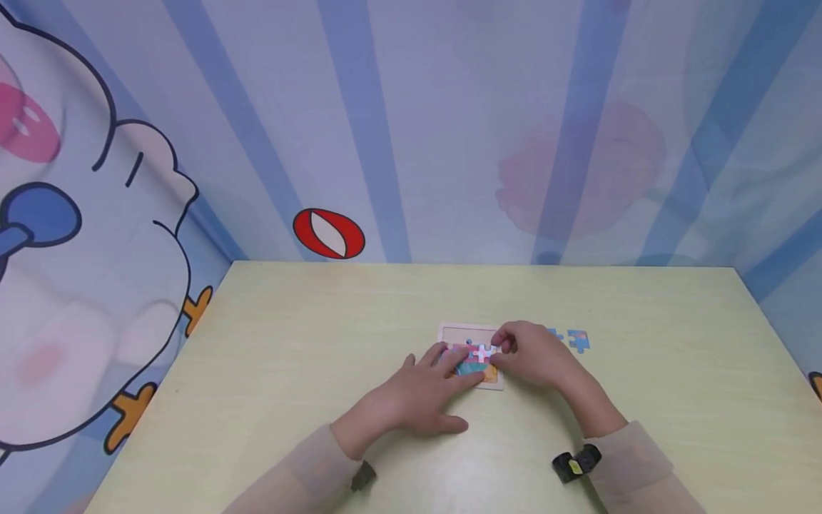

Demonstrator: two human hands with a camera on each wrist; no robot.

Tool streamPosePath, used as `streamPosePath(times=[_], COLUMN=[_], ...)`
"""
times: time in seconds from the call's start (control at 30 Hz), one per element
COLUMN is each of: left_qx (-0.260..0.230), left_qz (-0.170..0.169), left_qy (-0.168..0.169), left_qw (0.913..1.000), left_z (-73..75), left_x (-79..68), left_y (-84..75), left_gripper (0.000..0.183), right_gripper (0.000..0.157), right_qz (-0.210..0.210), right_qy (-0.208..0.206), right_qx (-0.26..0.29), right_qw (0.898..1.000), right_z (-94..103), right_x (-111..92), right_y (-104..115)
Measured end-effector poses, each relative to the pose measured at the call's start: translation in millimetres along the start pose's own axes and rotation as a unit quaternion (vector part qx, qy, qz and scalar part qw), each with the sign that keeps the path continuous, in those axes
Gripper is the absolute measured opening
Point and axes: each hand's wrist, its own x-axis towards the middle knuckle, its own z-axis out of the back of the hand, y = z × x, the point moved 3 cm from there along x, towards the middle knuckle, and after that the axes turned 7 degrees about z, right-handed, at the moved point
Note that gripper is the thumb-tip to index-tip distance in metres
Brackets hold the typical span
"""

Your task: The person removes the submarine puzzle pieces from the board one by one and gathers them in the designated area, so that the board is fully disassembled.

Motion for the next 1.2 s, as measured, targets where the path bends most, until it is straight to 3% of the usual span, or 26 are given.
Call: streamPosePath(times=[0.67,0.87,1.2], left_qx=[-0.005,-0.002,-0.002], left_qz=[0.001,0.0,0.003], left_qy=[0.002,0.0,-0.002], left_qw=[1.0,1.0,1.0], left_z=[0.2,0.2,1.1], left_x=[-1.2,-1.2,-1.3], left_y=[0.8,0.5,-0.6], left_gripper=[0.076,0.075,0.076], right_gripper=[0.008,0.011,0.016], right_qz=[0.015,0.019,-0.013], right_qy=[-0.023,-0.041,-0.064], right_qx=[0.007,0.014,0.013], right_qw=[1.0,0.999,0.998], right_z=[5.3,14.5,37.7], right_x=[-1,-6,-28], right_y=[-1,-8,-28])
